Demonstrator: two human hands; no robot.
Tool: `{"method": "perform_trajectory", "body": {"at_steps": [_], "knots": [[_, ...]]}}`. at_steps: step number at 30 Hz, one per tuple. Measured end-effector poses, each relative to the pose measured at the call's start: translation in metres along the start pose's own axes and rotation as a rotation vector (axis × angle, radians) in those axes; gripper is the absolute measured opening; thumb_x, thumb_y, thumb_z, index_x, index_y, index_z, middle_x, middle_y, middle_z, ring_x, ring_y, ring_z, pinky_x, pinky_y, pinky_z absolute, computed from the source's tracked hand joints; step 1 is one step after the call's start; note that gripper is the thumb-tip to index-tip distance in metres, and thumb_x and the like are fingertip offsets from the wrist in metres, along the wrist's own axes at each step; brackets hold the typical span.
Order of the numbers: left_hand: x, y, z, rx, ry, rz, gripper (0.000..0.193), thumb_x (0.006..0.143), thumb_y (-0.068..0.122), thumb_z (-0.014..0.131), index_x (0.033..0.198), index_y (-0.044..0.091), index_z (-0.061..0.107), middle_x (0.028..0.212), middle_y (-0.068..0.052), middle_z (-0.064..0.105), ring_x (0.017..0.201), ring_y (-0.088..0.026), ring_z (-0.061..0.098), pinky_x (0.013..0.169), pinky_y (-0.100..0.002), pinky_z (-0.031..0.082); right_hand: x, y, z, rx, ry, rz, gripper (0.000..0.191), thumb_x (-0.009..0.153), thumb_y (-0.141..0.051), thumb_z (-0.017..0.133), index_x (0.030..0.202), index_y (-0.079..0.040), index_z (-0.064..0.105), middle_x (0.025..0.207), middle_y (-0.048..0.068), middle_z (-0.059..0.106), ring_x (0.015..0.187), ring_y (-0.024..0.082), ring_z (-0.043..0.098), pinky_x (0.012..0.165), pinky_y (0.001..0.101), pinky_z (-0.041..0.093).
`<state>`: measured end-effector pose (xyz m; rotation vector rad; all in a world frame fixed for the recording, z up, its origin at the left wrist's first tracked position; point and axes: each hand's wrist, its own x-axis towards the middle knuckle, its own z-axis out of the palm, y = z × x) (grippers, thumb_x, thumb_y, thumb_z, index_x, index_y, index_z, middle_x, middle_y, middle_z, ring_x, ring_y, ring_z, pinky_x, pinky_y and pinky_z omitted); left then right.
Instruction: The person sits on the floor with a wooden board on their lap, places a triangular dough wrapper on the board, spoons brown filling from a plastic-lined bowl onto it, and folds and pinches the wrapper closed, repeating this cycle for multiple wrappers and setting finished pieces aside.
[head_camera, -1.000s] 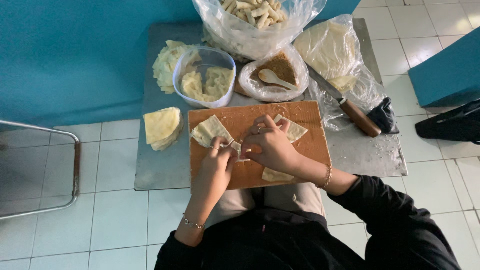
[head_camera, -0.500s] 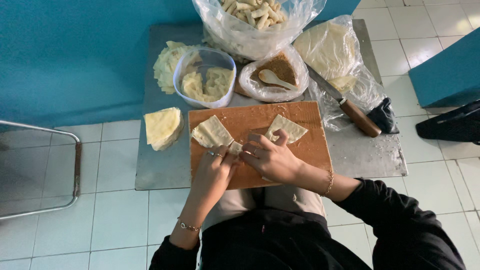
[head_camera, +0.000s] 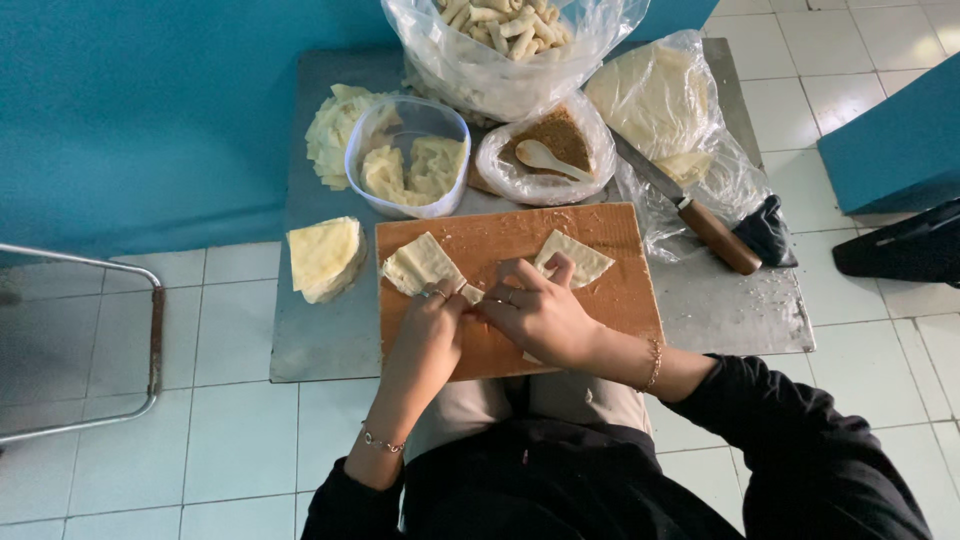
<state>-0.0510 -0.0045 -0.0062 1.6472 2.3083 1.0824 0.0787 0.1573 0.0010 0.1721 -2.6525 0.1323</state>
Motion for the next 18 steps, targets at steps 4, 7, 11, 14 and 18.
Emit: {"method": "perform_trajectory", "body": {"at_steps": [4,7,11,14,18], "knots": [[0.003,-0.004,0.001,-0.074,-0.067,-0.198,0.007,0.09,0.007,0.069,0.096,0.003,0.069,0.101,-0.016,0.067,0.098,-0.037,0.066,0.084,-0.046,0.051,-0.004,0.006,0.006,-0.039,-0.107,-0.032,0.027,0.087,-0.023,0.067,0.113,-0.018,0.074,0.114,-0.002,0.069,0.121,0.022,0.052,0.085,0.0583,0.033],[0.0,-0.001,0.0,-0.029,0.0,-0.158,0.014,0.09,0.005,0.066,0.104,0.004,0.07,0.1,-0.012,0.069,0.098,-0.035,0.066,0.084,-0.045,0.052,-0.005,0.009,0.01,-0.039,-0.137,-0.045,0.03,0.089,-0.022,0.066,0.117,-0.017,0.073,0.118,-0.001,0.068,0.125,0.023,0.051,0.087,0.0587,0.034],[-0.012,0.008,-0.001,0.179,0.093,-0.067,0.021,0.084,0.008,0.069,0.104,0.005,0.072,0.103,-0.013,0.066,0.092,-0.037,0.062,0.08,-0.046,0.051,-0.004,0.008,0.012,-0.043,-0.113,-0.032,0.036,0.085,-0.021,0.065,0.12,-0.021,0.074,0.121,-0.003,0.068,0.124,0.021,0.05,0.087,0.0615,0.033],[-0.014,0.011,0.0,0.22,0.122,-0.037,0.017,0.088,0.013,0.07,0.104,0.007,0.073,0.101,-0.011,0.064,0.089,-0.035,0.061,0.08,-0.045,0.049,-0.003,0.006,0.007,-0.037,-0.106,-0.018,0.034,0.084,-0.022,0.067,0.118,-0.023,0.075,0.122,-0.005,0.068,0.124,0.02,0.05,0.085,0.061,0.033],[-0.012,0.009,-0.001,0.316,0.177,0.138,0.013,0.089,0.012,0.067,0.099,0.004,0.069,0.105,-0.011,0.061,0.101,-0.032,0.062,0.089,-0.044,0.048,-0.001,0.005,-0.001,0.018,0.025,-0.007,0.029,0.088,-0.029,0.071,0.116,-0.024,0.076,0.117,-0.006,0.067,0.12,0.021,0.049,0.082,0.0613,0.031]]}}
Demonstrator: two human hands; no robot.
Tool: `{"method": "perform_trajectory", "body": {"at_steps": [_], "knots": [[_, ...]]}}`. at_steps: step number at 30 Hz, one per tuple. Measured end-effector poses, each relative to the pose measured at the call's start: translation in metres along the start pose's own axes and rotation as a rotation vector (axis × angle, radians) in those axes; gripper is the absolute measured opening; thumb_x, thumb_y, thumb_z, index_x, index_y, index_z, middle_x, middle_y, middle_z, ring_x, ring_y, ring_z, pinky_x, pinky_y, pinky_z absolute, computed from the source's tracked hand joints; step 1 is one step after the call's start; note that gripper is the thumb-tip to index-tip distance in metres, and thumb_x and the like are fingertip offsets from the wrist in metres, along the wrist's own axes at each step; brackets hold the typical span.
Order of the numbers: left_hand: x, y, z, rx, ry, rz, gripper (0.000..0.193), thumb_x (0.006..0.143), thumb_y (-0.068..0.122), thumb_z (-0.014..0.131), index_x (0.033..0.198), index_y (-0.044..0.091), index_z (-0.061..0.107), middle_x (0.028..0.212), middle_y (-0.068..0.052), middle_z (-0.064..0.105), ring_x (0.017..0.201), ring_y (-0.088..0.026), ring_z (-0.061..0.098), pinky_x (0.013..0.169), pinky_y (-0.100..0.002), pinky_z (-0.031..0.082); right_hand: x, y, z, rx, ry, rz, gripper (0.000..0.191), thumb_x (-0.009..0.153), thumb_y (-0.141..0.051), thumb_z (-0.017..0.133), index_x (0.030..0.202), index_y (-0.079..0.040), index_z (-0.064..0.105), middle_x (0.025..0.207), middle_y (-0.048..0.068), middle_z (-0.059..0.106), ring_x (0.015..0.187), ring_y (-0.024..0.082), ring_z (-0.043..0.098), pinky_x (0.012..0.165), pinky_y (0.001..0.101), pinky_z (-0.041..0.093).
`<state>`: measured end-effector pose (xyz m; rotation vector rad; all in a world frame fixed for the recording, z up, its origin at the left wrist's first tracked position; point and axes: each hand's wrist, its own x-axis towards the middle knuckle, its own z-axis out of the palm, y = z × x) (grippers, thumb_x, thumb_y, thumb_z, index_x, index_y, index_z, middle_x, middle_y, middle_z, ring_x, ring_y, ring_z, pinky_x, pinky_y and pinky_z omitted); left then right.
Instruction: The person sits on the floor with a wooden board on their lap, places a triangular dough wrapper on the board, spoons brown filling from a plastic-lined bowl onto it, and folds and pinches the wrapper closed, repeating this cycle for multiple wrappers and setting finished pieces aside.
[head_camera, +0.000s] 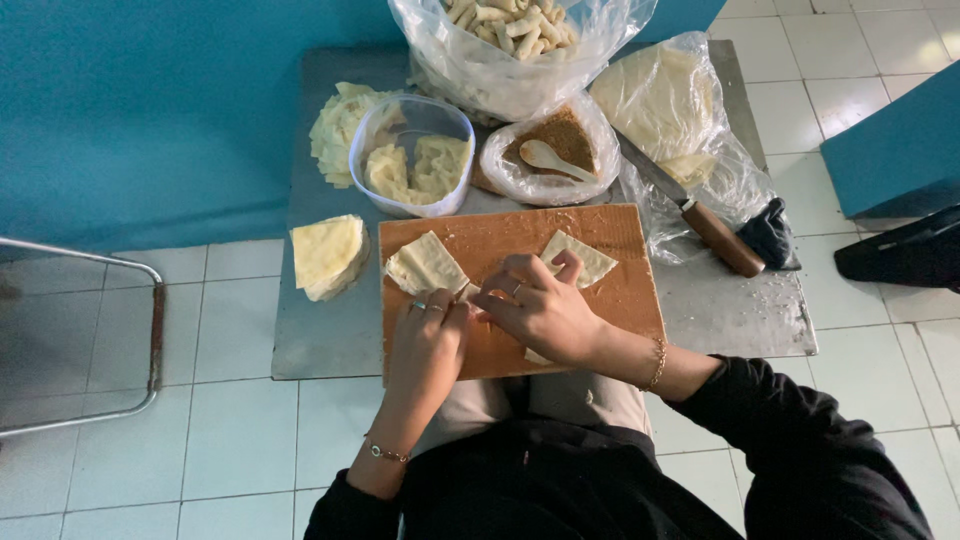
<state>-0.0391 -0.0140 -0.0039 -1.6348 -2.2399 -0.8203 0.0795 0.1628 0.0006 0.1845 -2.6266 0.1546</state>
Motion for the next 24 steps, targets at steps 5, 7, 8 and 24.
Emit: {"method": "perform_trajectory", "body": {"at_steps": [5,7,8,24], "knots": [[0.004,-0.003,-0.001,0.004,-0.068,-0.021,0.016,0.09,0.013,0.068,0.103,0.004,0.071,0.101,-0.011,0.06,0.098,-0.031,0.061,0.086,-0.044,0.047,-0.001,0.002,0.009,-0.085,-0.124,-0.014,0.032,0.085,-0.027,0.07,0.116,-0.023,0.074,0.121,-0.007,0.068,0.128,0.019,0.048,0.084,0.0625,0.031],[0.004,-0.002,-0.003,0.017,-0.042,-0.054,0.016,0.09,0.015,0.069,0.103,0.005,0.072,0.1,-0.01,0.059,0.097,-0.031,0.06,0.087,-0.044,0.046,-0.003,0.003,0.015,-0.143,-0.139,-0.046,0.037,0.083,-0.027,0.069,0.119,-0.022,0.073,0.126,-0.006,0.067,0.131,0.019,0.047,0.084,0.0633,0.03],[0.004,-0.001,-0.003,0.027,-0.004,-0.073,0.017,0.09,0.017,0.07,0.103,0.006,0.072,0.1,-0.01,0.059,0.095,-0.031,0.06,0.087,-0.044,0.045,-0.005,0.003,0.017,-0.183,-0.145,-0.067,0.041,0.082,-0.026,0.068,0.122,-0.021,0.072,0.129,-0.005,0.066,0.133,0.019,0.046,0.084,0.0628,0.03],[0.005,0.004,-0.005,0.142,0.076,-0.082,0.028,0.083,0.011,0.066,0.111,0.01,0.072,0.109,-0.01,0.06,0.106,-0.029,0.056,0.101,-0.048,0.041,0.006,-0.005,0.015,-0.265,-0.156,-0.033,0.046,0.088,-0.023,0.062,0.133,-0.017,0.07,0.15,0.0,0.051,0.139,0.024,0.038,0.096,0.0599,0.028]]}}
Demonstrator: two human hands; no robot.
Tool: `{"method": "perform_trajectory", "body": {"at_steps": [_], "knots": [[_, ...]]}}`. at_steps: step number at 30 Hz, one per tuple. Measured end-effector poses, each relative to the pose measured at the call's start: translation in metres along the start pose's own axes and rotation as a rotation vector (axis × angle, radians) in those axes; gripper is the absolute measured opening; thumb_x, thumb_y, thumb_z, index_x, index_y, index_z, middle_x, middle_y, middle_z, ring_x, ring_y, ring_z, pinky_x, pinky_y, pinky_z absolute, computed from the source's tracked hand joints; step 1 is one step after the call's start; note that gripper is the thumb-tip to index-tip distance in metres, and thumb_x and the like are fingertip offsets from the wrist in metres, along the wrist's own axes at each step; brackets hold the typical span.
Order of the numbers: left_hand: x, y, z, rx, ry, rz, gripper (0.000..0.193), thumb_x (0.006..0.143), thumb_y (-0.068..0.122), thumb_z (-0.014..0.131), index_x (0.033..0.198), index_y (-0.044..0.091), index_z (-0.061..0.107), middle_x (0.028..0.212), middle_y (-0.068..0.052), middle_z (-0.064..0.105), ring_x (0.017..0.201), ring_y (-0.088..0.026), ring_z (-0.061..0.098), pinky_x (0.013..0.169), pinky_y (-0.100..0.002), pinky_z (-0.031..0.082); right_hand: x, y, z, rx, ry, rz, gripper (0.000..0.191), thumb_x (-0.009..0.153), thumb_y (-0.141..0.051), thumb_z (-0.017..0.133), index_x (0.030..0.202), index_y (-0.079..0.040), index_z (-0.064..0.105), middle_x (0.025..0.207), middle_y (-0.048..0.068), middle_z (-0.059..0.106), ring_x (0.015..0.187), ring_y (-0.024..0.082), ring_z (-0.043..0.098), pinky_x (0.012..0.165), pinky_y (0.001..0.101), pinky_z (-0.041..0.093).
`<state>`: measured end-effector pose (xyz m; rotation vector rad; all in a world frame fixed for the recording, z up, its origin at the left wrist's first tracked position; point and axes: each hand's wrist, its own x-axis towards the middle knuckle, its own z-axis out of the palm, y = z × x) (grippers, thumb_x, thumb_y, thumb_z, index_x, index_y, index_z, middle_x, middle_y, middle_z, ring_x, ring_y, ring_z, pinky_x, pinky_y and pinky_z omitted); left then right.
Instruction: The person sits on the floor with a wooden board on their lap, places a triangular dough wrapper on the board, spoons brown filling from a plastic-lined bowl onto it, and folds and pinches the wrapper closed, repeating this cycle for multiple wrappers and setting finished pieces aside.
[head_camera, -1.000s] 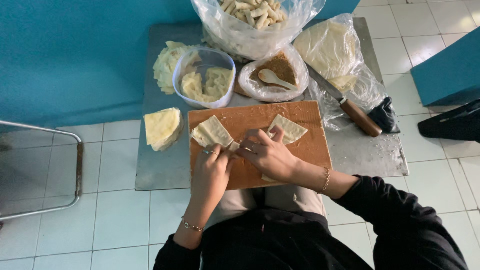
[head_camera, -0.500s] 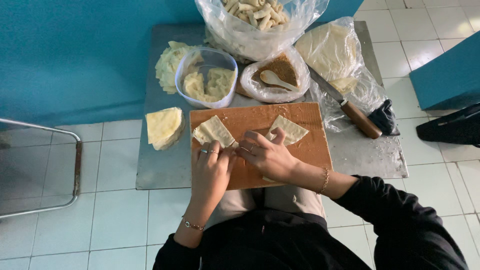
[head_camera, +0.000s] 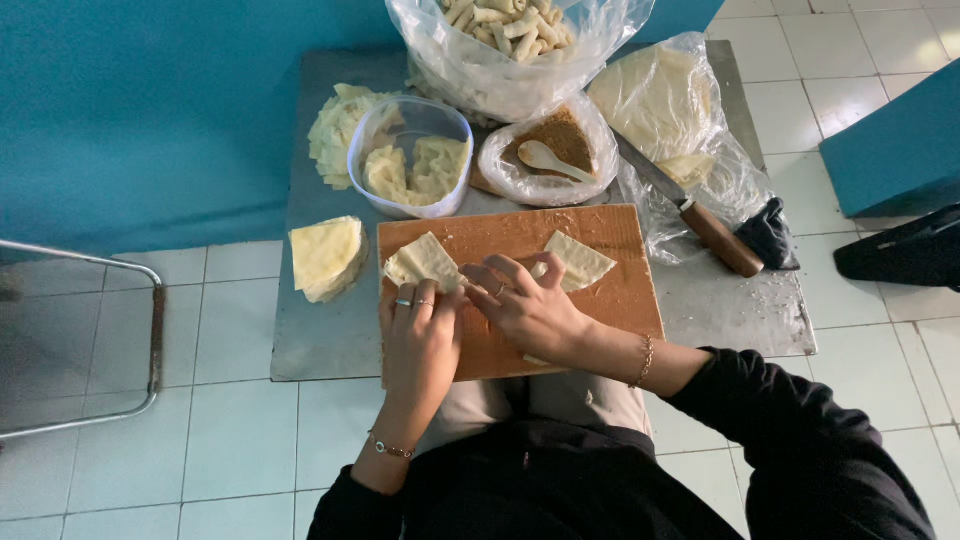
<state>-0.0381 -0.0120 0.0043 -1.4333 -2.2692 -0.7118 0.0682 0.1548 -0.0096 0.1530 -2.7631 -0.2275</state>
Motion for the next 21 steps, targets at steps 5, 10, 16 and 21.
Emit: {"method": "perform_trajectory", "body": {"at_steps": [5,10,16,21], "knots": [[0.005,-0.003,0.001,0.012,-0.137,-0.022,0.023,0.091,0.015,0.066,0.111,0.006,0.07,0.111,-0.01,0.06,0.11,-0.029,0.056,0.105,-0.048,0.04,0.003,0.005,-0.004,0.068,-0.007,0.04,0.042,0.091,-0.024,0.06,0.132,-0.019,0.07,0.155,0.002,0.047,0.139,0.026,0.037,0.099,0.0623,0.028],[0.006,-0.003,0.001,0.047,-0.161,-0.028,0.023,0.093,0.017,0.066,0.113,0.008,0.071,0.111,-0.009,0.06,0.113,-0.029,0.055,0.109,-0.053,0.038,0.005,0.003,-0.006,0.067,-0.003,0.065,0.035,0.095,-0.026,0.06,0.127,-0.024,0.072,0.151,0.001,0.049,0.14,0.025,0.039,0.102,0.0641,0.028],[0.001,-0.004,0.006,0.014,-0.119,-0.048,0.027,0.088,0.013,0.066,0.114,0.01,0.071,0.12,-0.009,0.059,0.118,-0.029,0.053,0.106,-0.051,0.036,0.019,0.014,-0.005,0.187,-0.009,0.138,0.033,0.085,-0.034,0.071,0.116,-0.028,0.076,0.144,0.0,0.054,0.137,0.028,0.04,0.099,0.0665,0.028],[0.001,-0.005,0.009,0.023,-0.104,-0.048,0.027,0.091,0.019,0.069,0.116,0.009,0.071,0.118,-0.009,0.059,0.117,-0.029,0.052,0.106,-0.052,0.036,0.029,0.03,-0.007,0.33,-0.015,0.206,0.022,0.081,-0.039,0.079,0.102,-0.029,0.079,0.135,-0.004,0.056,0.135,0.03,0.039,0.098,0.0661,0.028]]}}
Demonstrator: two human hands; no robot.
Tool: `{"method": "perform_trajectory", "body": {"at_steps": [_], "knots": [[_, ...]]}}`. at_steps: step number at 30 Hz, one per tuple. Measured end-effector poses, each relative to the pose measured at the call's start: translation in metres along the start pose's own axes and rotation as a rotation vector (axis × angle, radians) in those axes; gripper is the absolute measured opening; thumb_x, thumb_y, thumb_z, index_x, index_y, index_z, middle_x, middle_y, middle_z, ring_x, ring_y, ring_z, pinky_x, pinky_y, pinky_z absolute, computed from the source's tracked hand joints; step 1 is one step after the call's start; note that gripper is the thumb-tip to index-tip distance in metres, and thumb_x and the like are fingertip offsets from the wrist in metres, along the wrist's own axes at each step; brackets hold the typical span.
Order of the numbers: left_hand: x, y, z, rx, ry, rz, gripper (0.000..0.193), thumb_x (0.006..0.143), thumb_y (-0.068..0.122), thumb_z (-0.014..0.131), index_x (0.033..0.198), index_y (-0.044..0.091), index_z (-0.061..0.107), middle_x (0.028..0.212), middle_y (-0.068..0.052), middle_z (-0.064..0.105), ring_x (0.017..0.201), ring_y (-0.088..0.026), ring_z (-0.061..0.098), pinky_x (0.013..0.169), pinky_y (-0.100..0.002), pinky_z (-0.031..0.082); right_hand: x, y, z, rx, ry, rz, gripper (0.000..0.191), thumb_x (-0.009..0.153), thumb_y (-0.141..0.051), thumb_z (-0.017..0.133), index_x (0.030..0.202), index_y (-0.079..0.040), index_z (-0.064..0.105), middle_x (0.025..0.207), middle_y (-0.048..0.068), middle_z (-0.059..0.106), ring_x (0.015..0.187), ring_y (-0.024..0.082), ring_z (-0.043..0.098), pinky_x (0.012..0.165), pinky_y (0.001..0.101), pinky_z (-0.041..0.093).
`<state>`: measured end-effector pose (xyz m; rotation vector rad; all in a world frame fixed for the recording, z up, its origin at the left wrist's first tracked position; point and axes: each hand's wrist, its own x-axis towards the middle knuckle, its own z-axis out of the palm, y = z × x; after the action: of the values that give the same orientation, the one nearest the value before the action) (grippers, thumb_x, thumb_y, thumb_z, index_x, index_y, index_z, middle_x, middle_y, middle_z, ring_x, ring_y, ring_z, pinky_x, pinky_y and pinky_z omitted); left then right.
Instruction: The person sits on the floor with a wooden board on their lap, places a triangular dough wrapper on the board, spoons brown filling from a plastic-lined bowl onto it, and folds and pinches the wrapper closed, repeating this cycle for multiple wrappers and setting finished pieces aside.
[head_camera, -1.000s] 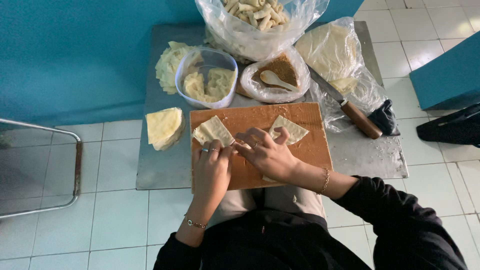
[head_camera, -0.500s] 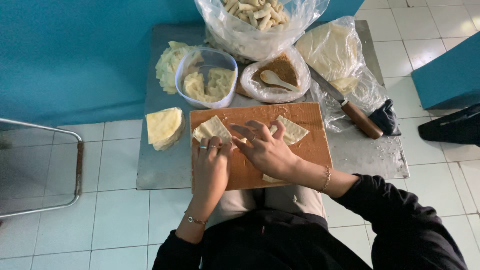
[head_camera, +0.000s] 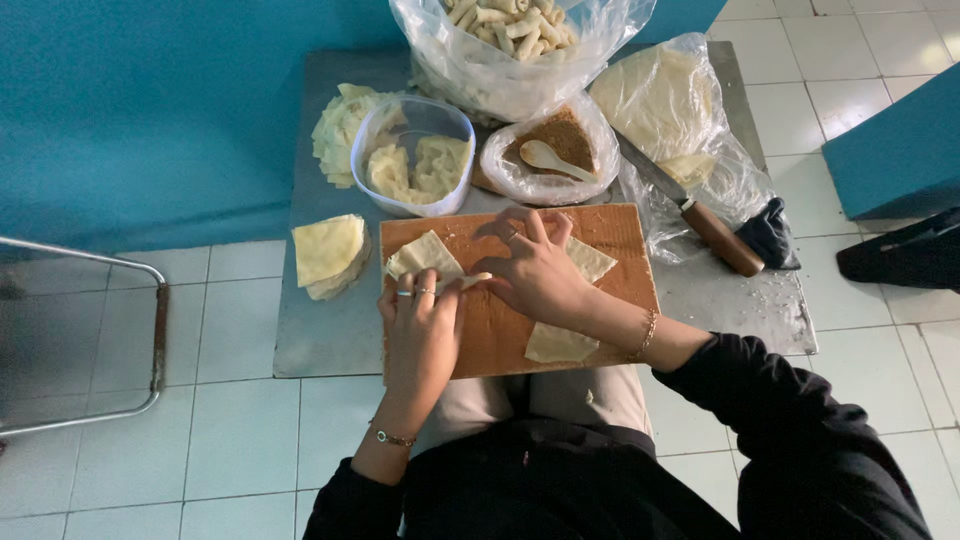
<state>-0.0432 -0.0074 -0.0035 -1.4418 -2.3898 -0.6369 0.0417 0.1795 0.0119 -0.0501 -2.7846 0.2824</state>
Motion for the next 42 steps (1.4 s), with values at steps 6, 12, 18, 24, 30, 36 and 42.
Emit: {"method": "perform_trajectory", "body": {"at_steps": [6,12,18,24,30,36,42], "knots": [[0.007,0.005,-0.01,-0.012,0.055,-0.018,0.03,0.091,0.024,0.071,0.118,0.013,0.071,0.112,-0.005,0.058,0.115,-0.025,0.053,0.1,-0.052,0.033,0.004,0.002,-0.005,0.025,0.028,-0.005,0.017,0.085,-0.034,0.076,0.1,-0.025,0.079,0.135,-0.001,0.057,0.133,0.032,0.039,0.095,0.0628,0.03],[0.008,0.014,-0.015,-0.164,0.175,0.02,0.026,0.085,0.018,0.078,0.111,0.021,0.074,0.1,0.001,0.061,0.103,-0.021,0.06,0.096,-0.049,0.033,0.002,0.007,-0.028,0.283,-0.141,0.1,0.014,0.092,-0.033,0.072,0.098,-0.022,0.079,0.126,-0.007,0.065,0.131,0.027,0.041,0.094,0.0569,0.032],[0.003,0.016,-0.005,-0.424,0.173,-0.029,0.027,0.092,0.018,0.079,0.116,0.012,0.069,0.108,-0.006,0.063,0.109,-0.028,0.059,0.098,-0.041,0.042,-0.003,0.007,-0.063,0.541,-0.143,0.038,0.034,0.09,-0.03,0.075,0.119,-0.012,0.073,0.116,0.005,0.071,0.103,0.023,0.065,0.089,0.0419,0.049],[-0.003,0.031,-0.007,-0.413,0.253,-0.131,0.04,0.085,0.022,0.079,0.121,0.009,0.068,0.109,-0.007,0.066,0.108,-0.027,0.062,0.093,-0.052,0.036,0.016,0.015,-0.1,0.527,-0.059,-0.229,0.012,0.089,-0.019,0.08,0.1,-0.013,0.079,0.097,0.005,0.079,0.09,0.022,0.076,0.083,0.0344,0.059],[-0.017,0.054,-0.002,-0.267,0.165,-0.177,0.033,0.089,0.035,0.077,0.115,0.016,0.07,0.11,-0.007,0.062,0.105,-0.027,0.058,0.096,-0.051,0.038,0.068,0.028,-0.14,-0.018,0.461,-0.097,0.037,0.103,-0.016,0.071,0.137,-0.003,0.071,0.14,0.01,0.068,0.123,0.032,0.059,0.102,0.044,0.042],[-0.038,0.066,0.011,-0.13,0.085,-0.179,0.032,0.086,0.044,0.076,0.1,0.016,0.069,0.105,-0.004,0.061,0.105,-0.029,0.058,0.09,-0.051,0.038,0.017,0.032,-0.123,0.053,0.31,-0.026,0.028,0.097,-0.025,0.071,0.123,-0.02,0.078,0.146,0.006,0.065,0.129,0.026,0.056,0.104,0.0459,0.038],[-0.048,0.071,0.026,-0.128,0.051,-0.185,0.025,0.084,0.04,0.075,0.094,0.018,0.069,0.108,-0.005,0.062,0.107,-0.029,0.055,0.09,-0.051,0.038,-0.013,0.118,-0.092,-0.045,0.301,0.317,0.014,0.098,-0.029,0.076,0.107,-0.018,0.08,0.109,0.004,0.074,0.103,0.027,0.068,0.089,0.043,0.054]]}}
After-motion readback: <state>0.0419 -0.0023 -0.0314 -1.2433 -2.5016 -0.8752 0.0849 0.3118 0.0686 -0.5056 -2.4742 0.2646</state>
